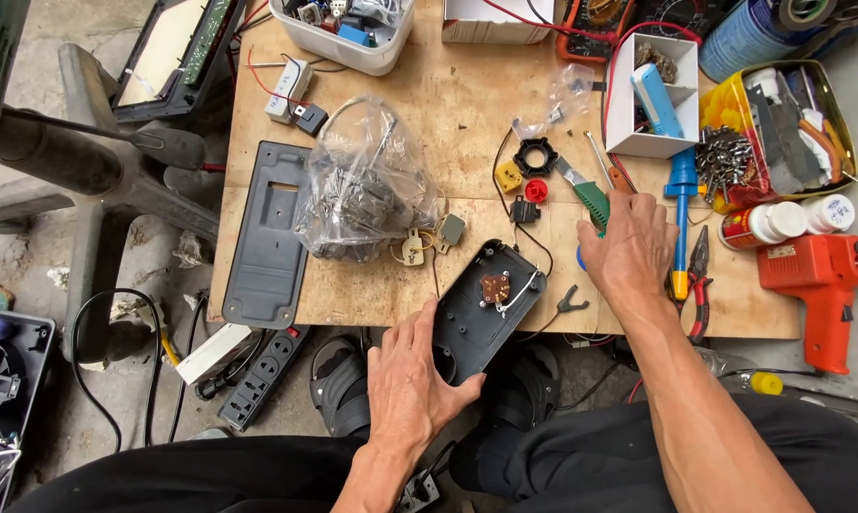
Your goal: The person modifies a black plastic housing and a small beige component using a utility knife, then fits the component into the housing. They repeatedly adjust the fit and trim the component to align it with the internal structure.
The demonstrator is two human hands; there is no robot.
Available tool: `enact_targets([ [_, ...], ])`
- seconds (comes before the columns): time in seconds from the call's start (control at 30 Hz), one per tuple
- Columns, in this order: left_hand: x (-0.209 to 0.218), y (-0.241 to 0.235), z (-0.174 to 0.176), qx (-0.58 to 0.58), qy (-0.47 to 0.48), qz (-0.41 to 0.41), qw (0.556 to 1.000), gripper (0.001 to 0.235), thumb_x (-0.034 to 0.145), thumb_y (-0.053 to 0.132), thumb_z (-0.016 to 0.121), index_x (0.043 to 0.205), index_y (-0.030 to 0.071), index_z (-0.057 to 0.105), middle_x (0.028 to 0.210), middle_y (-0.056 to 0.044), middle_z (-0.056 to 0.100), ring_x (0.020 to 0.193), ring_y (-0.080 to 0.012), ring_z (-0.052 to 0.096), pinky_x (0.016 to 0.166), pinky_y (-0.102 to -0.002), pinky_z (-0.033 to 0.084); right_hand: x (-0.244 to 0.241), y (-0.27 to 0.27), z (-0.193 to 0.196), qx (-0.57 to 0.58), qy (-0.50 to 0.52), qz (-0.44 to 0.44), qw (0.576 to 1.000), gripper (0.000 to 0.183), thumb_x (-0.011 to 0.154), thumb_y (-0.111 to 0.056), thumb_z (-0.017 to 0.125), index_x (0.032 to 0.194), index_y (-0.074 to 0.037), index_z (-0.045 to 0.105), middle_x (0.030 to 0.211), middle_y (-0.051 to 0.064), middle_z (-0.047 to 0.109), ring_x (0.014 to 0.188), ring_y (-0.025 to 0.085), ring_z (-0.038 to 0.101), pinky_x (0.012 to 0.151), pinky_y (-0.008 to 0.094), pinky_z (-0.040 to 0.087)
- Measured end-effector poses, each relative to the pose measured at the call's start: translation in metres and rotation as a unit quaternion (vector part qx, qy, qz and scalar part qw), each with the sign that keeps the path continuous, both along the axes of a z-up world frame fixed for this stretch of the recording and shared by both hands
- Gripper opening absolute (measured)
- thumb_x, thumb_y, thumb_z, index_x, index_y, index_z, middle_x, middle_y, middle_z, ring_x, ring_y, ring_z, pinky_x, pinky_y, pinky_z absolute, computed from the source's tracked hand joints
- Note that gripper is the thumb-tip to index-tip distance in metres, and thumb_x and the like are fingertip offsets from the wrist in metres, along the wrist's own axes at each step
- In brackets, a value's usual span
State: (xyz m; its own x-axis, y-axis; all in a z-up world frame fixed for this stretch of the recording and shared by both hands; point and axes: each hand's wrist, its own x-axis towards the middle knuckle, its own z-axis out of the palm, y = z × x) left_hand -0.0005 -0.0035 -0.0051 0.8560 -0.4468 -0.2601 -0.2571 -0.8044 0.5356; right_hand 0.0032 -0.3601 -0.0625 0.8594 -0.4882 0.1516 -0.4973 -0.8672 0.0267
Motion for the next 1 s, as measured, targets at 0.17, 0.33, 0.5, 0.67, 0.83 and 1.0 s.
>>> enact_targets([
  [0.17, -0.008, 0.000, -0.006, -0.046, -0.003, 0.054, 0.997, 0.121, 0.064, 0.056, 0.099, 0.164, 0.016, 0.044, 0.143, -0.008, 0.070, 0.133, -0.0325, 0.060, 0.096, -0.050, 0.047, 0.006, -0.001, 0.021, 0.038, 0.002, -0.008, 0.999, 0.047, 0.099, -0.026, 0.077, 0.141, -0.004, 0.075, 0.120, 0.021, 0.069, 0.113, 0.040, 0.061, 0.091, 0.054, 0.052],
  [0.33, -0.006, -0.002, 0.000, -0.079, 0.023, 0.073, 0.994, 0.114, 0.062, 0.049, 0.101, 0.158, 0.018, 0.048, 0.144, -0.006, 0.070, 0.136, -0.0331, 0.059, 0.106, -0.051, 0.046, -0.010, 0.074, 0.156, 0.319, -0.094, -0.132, 0.934, 0.039, 0.099, -0.022, 0.062, 0.133, -0.007, 0.077, 0.117, 0.011, 0.061, 0.106, 0.026, 0.061, 0.096, 0.043, 0.049],
  [0.5, -0.009, -0.001, -0.002, -0.019, 0.048, 0.078, 0.996, 0.118, 0.067, 0.056, 0.102, 0.167, 0.025, 0.045, 0.159, -0.009, 0.056, 0.149, -0.0307, 0.049, 0.117, -0.056, 0.040, -0.069, 0.143, 0.153, 0.590, 0.019, -0.279, 0.758, 0.032, 0.105, -0.018, 0.059, 0.129, -0.012, 0.079, 0.083, 0.013, 0.080, 0.053, 0.020, 0.050, 0.046, 0.035, 0.038],
  [0.67, -0.001, -0.003, 0.005, -0.011, 0.045, 0.070, 0.997, 0.119, 0.065, 0.059, 0.097, 0.166, 0.023, 0.046, 0.150, -0.008, 0.062, 0.140, -0.0312, 0.058, 0.108, -0.053, 0.049, -0.062, 0.167, 0.157, 0.554, 0.204, -0.221, 0.776, 0.054, 0.101, -0.044, 0.061, 0.155, -0.044, 0.063, 0.134, -0.007, 0.071, 0.117, 0.021, 0.065, 0.105, 0.046, 0.047],
  [0.83, 0.002, -0.002, 0.005, 0.022, 0.089, 0.054, 0.994, 0.119, 0.070, 0.063, 0.092, 0.169, 0.023, 0.040, 0.153, -0.008, 0.059, 0.139, -0.0337, 0.056, 0.106, -0.055, 0.048, -0.061, 0.160, 0.145, 0.611, 0.211, -0.171, 0.743, 0.067, 0.104, -0.045, 0.057, 0.169, -0.042, 0.039, 0.177, -0.014, 0.039, 0.164, 0.021, 0.043, 0.141, 0.052, 0.041],
  [1.0, -0.008, -0.003, -0.004, -0.019, -0.001, 0.058, 0.998, 0.119, 0.066, 0.058, 0.097, 0.166, 0.019, 0.046, 0.149, -0.009, 0.062, 0.137, -0.0333, 0.059, 0.105, -0.054, 0.049, -0.070, 0.156, 0.129, 0.537, 0.131, -0.096, 0.828, 0.055, 0.099, -0.035, 0.067, 0.153, -0.025, 0.066, 0.150, -0.006, 0.076, 0.132, 0.020, 0.074, 0.108, 0.041, 0.058],
])
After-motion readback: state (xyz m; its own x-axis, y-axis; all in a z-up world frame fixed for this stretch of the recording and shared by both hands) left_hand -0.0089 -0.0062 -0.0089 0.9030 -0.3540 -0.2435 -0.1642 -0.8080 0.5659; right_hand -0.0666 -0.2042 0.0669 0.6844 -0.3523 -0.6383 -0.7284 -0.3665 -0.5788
